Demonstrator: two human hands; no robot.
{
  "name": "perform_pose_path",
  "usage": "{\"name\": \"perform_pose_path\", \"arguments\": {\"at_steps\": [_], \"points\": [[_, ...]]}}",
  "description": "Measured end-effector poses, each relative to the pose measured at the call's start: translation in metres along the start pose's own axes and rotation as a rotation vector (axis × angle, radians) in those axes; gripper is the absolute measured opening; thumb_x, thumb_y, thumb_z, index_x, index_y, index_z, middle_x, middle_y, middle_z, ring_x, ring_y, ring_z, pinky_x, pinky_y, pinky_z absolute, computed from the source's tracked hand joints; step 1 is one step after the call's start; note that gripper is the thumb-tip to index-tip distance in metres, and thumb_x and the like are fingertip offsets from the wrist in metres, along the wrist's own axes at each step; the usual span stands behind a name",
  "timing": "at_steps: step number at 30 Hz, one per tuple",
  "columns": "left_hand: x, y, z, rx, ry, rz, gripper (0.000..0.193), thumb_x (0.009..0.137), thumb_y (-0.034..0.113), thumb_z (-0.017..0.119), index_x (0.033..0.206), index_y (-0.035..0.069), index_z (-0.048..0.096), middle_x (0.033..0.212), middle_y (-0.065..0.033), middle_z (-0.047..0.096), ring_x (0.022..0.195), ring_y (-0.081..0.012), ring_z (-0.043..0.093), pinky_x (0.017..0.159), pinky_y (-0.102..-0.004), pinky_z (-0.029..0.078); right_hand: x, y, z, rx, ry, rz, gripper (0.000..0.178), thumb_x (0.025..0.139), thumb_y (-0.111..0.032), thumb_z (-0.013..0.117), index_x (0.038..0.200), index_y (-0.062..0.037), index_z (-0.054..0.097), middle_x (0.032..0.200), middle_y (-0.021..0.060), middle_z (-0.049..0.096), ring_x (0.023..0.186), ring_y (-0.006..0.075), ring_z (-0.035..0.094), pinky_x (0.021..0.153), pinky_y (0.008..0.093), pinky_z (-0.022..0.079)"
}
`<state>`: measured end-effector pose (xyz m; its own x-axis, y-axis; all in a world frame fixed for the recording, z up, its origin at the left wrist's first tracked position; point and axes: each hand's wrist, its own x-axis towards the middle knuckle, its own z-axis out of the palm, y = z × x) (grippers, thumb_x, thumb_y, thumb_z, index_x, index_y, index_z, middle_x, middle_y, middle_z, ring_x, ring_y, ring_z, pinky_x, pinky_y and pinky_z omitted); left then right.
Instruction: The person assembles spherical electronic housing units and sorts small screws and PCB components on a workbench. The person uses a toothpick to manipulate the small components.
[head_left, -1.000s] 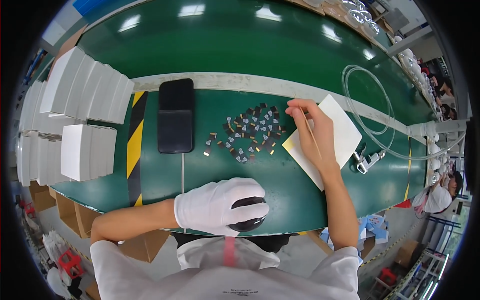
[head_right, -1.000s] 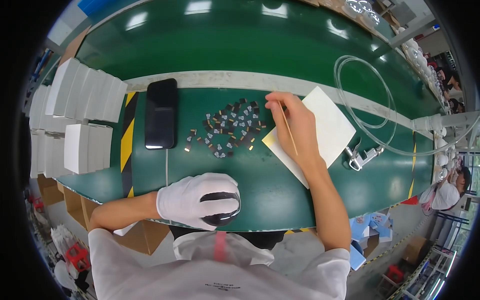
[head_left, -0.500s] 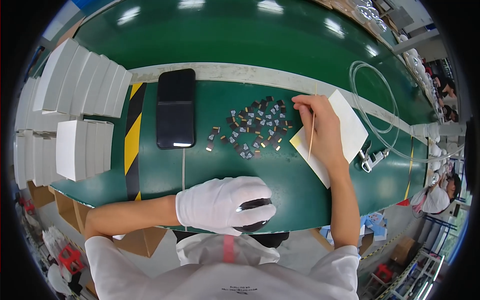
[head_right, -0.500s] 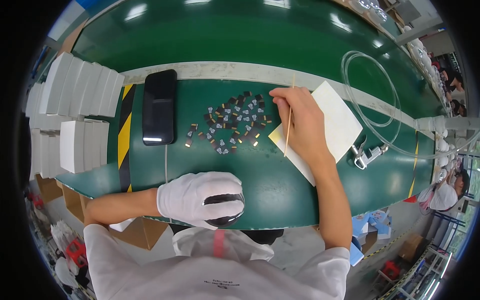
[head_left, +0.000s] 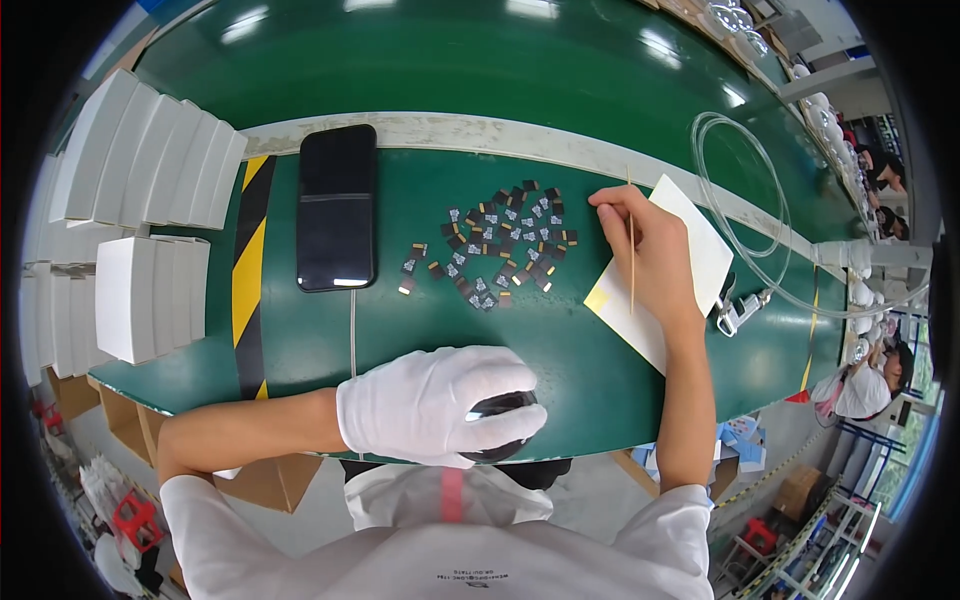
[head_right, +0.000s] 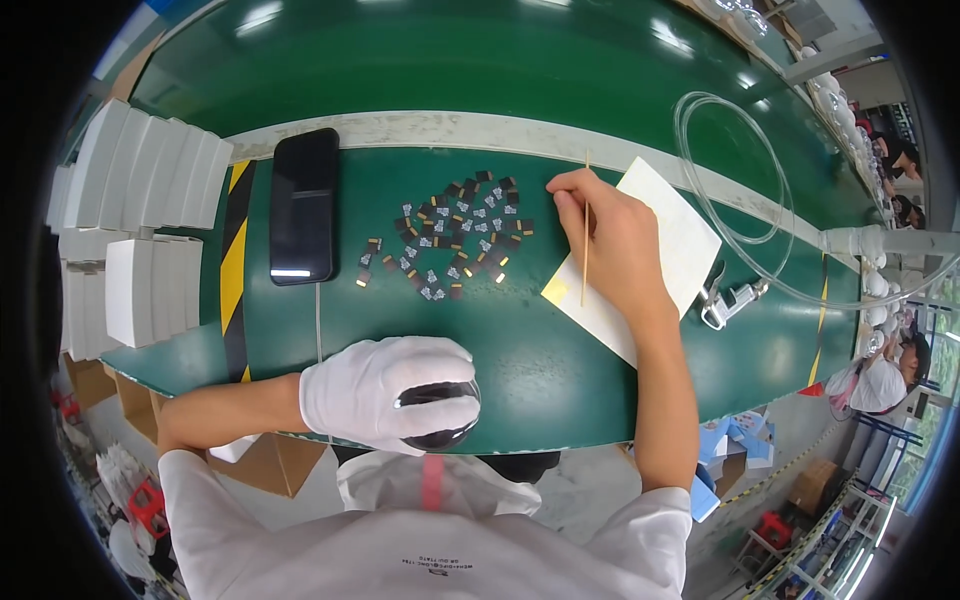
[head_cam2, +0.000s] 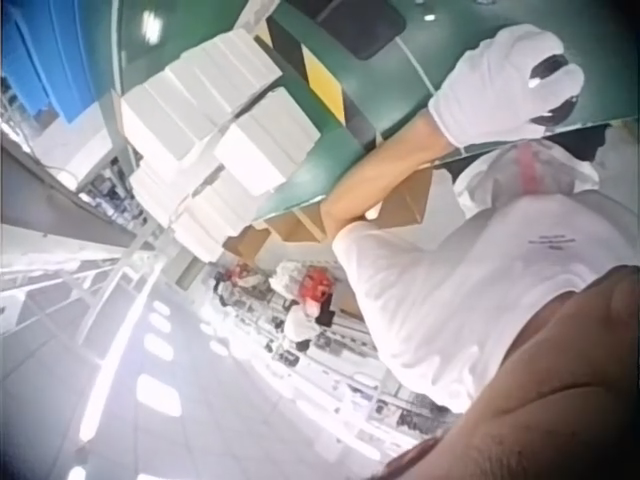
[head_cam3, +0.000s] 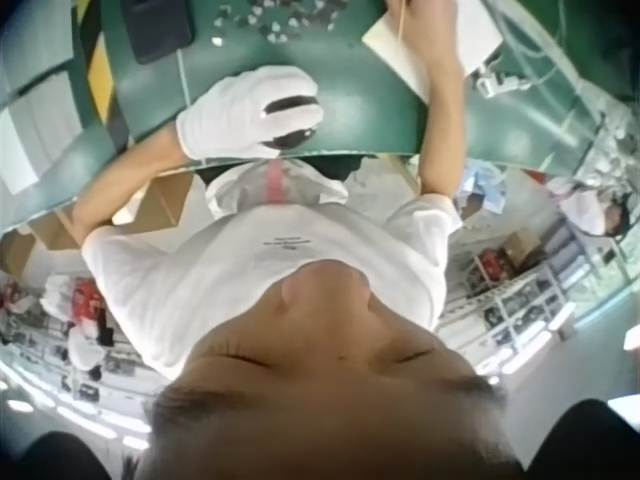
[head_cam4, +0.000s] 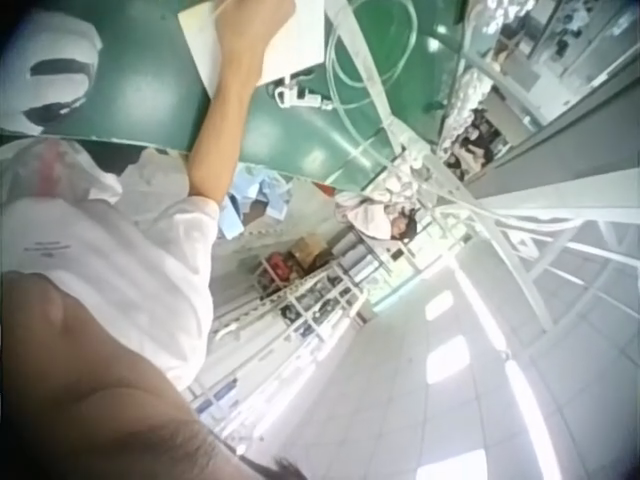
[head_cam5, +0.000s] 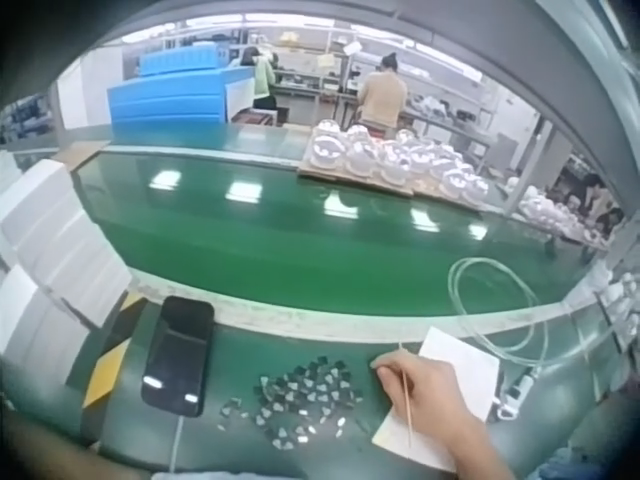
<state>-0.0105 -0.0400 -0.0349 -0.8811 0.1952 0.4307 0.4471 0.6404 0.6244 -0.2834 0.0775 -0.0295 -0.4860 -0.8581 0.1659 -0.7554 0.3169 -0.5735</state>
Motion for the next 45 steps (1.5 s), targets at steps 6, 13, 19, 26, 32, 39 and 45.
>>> {"name": "perform_pose_path", "arguments": {"at_steps": [6, 13, 19, 26, 32, 39, 45], "points": [[-0.0034, -0.0006, 0.0017, 0.012, -0.01, -0.006, 0.058, 0.071, 0.018, 0.078, 0.127, 0.016, 0.065, 0.127, -0.012, 0.052, 0.107, -0.0287, 0.065, 0.068, -0.0337, 0.061, -0.0002, 0.002, 0.0048, 0.054, -0.002, 0.037, 0.01, 0.102, -0.008, 0.064, 0.108, -0.0036, 0.07, 0.068, 0.0034, 0.056, 0.061, 0.0105, 0.046, 0.057, 0.0281, 0.037], [-0.003, -0.0019, 0.0043, 0.026, -0.004, -0.001, 0.057, 0.072, 0.019, 0.078, 0.127, 0.016, 0.065, 0.127, -0.0117, 0.052, 0.106, -0.029, 0.065, 0.069, -0.0346, 0.061, 0.0004, 0.0039, 0.0066, 0.046, 0.016, 0.042, 0.008, 0.102, -0.008, 0.064, 0.106, -0.0039, 0.069, 0.068, 0.0027, 0.055, 0.061, 0.0101, 0.045, 0.057, 0.0277, 0.036], [0.0021, -0.0004, -0.0024, -0.101, -0.042, -0.055, 0.051, 0.077, 0.015, 0.077, 0.126, 0.016, 0.064, 0.125, -0.0121, 0.052, 0.107, -0.0316, 0.064, 0.075, -0.0384, 0.062, 0.0015, 0.0033, 0.0067, 0.06, 0.0, 0.07, 0.008, 0.102, -0.009, 0.063, 0.106, -0.0043, 0.069, 0.068, 0.0008, 0.055, 0.062, 0.0083, 0.044, 0.058, 0.0265, 0.035], [-0.0013, 0.0019, 0.0033, -0.123, -0.001, -0.065, 0.054, 0.074, 0.012, 0.08, 0.125, 0.016, 0.064, 0.124, -0.0131, 0.051, 0.109, -0.0326, 0.063, 0.075, -0.0394, 0.062, 0.0006, 0.0032, 0.0057, 0.074, -0.019, 0.113, 0.009, 0.102, -0.008, 0.063, 0.107, -0.0042, 0.069, 0.07, -0.0012, 0.056, 0.064, 0.0065, 0.043, 0.059, 0.0255, 0.033], [-0.0031, -0.0017, 0.0029, -0.141, -0.006, -0.026, 0.05, 0.075, 0.013, 0.083, 0.12, 0.01, 0.063, 0.12, -0.0136, 0.053, 0.104, -0.0357, 0.064, 0.075, -0.0406, 0.059, 0.0008, 0.0035, 0.0075, 0.075, -0.02, 0.123, 0.01, 0.103, -0.009, 0.062, 0.107, -0.0035, 0.069, 0.074, -0.0004, 0.059, 0.066, 0.0063, 0.044, 0.06, 0.025, 0.034], [-0.0007, 0.0016, 0.0004, -0.206, -0.005, -0.076, 0.051, 0.073, 0.01, 0.084, 0.119, 0.01, 0.064, 0.122, -0.0147, 0.052, 0.106, -0.0357, 0.064, 0.079, -0.0425, 0.059, 0.0008, 0.0052, 0.0069, 0.08, -0.027, 0.125, 0.01, 0.103, -0.009, 0.062, 0.108, -0.0032, 0.069, 0.077, -0.0013, 0.061, 0.067, 0.0055, 0.043, 0.06, 0.0248, 0.034], [-0.0018, 0.0008, 0.0012, -0.191, 0.025, -0.051, 0.053, 0.072, 0.01, 0.085, 0.12, 0.01, 0.063, 0.124, -0.0153, 0.052, 0.107, -0.0362, 0.064, 0.08, -0.0421, 0.059, 0.0008, 0.0055, 0.0072, 0.092, -0.022, 0.112, 0.01, 0.103, -0.008, 0.062, 0.108, -0.003, 0.069, 0.077, -0.002, 0.06, 0.066, 0.0053, 0.041, 0.06, 0.0249, 0.032]]}}
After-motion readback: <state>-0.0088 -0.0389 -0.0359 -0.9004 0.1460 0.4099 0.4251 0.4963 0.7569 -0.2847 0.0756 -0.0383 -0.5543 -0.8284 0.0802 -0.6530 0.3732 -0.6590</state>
